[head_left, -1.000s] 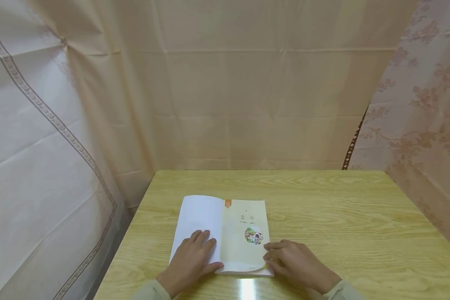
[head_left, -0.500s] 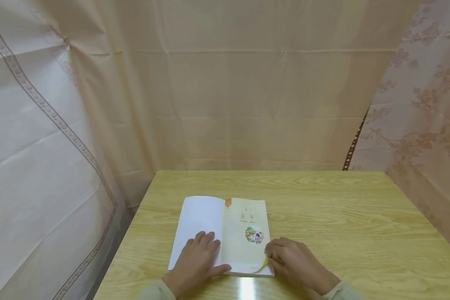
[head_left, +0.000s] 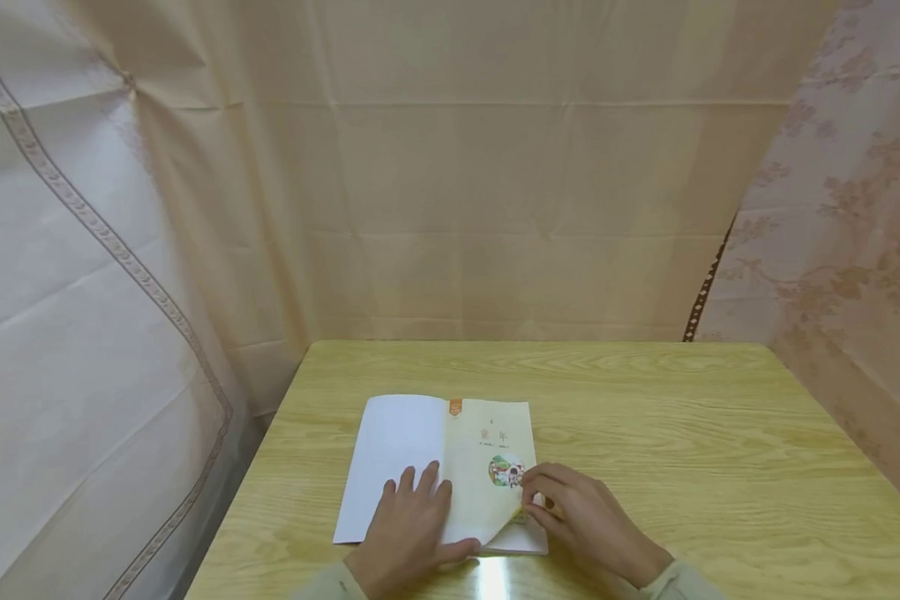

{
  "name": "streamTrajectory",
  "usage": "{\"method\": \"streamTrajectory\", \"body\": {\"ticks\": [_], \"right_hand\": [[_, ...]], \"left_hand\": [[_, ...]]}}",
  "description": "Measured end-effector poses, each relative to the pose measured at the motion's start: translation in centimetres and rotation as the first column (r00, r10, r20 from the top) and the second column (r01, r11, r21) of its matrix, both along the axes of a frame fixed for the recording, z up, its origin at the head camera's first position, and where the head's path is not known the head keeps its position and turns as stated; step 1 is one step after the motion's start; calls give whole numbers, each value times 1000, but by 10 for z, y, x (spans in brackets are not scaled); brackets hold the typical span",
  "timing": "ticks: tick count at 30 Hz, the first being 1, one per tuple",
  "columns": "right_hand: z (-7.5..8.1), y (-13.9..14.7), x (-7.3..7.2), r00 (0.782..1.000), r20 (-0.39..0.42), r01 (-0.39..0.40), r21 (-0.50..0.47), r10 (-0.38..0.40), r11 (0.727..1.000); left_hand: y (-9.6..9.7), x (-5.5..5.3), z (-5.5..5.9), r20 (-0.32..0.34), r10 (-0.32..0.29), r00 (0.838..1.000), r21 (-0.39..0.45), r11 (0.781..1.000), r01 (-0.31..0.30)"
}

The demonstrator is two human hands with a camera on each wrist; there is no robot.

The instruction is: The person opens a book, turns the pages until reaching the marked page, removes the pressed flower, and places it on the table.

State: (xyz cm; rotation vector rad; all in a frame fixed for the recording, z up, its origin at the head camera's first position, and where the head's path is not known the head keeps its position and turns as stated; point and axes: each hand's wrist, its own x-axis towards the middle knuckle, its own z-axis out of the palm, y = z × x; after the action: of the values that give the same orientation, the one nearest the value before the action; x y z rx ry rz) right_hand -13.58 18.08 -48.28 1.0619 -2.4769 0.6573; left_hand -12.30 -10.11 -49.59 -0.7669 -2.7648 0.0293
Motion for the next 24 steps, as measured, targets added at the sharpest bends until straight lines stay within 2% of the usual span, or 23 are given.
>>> {"method": "streamTrajectory", "body": {"ticks": [6,12,14,19,24], "right_hand": [[6,-4,0,999,31,-11,-73,13,997],[8,-6,-1,998,54,-8,-122,15,993],[9,-7,-1,999,49,-14,-130,20,991],[10,-7,1,998,46,-30,-143,37,989],[9,-7,1,999,41,-29,-154,35,988]], "left_hand": [[3,-1,2,-47,25,999,-11,1000,-26],[6,-1,4,4,11,1000,-13,1000,-11],[6,-1,4,2,5,1000,-16,1000,-5],[7,0,2,-66,-5,998,-15,1000,4],[12,0,0,-116,-44,992,-8,999,44]]}}
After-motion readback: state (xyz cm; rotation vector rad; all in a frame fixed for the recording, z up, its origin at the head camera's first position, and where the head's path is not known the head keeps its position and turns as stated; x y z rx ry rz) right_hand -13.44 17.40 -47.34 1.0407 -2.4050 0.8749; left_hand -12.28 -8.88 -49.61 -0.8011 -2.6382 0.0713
